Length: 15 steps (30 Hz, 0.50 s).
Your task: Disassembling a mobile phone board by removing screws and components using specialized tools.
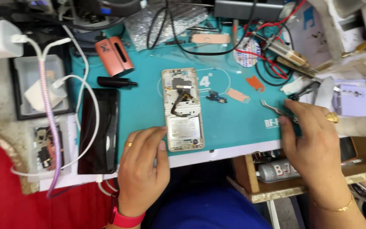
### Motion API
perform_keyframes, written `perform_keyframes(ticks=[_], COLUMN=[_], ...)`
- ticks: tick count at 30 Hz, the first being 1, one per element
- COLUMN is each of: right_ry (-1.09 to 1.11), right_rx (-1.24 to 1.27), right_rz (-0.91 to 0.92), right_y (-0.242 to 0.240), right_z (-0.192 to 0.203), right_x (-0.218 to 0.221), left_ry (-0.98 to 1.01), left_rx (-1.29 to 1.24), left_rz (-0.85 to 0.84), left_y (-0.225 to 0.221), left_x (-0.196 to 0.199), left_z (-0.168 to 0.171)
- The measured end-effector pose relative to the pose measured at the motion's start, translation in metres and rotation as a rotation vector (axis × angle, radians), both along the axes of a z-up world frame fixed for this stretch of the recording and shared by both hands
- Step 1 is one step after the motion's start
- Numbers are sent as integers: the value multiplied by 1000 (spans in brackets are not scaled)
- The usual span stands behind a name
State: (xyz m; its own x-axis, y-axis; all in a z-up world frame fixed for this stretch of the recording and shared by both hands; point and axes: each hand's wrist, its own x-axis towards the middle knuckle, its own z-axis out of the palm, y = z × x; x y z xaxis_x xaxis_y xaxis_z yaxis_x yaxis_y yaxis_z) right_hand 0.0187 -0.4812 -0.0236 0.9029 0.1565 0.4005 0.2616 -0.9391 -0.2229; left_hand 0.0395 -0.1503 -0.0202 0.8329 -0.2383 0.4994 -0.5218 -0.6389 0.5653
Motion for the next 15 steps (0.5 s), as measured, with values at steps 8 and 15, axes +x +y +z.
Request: perform_keyframes(ticks=[8,15], right_ry=[5,450], right_rx=[-24,182], right_rz=[-21,361], right_y=[15,51], right_z=[0,21], right_x=[-8,14], left_ry=[103,156], left_rx=[16,51], left_rz=[-97,-80], left_y=[10,8], left_x=[0,0], left_z=[3,4])
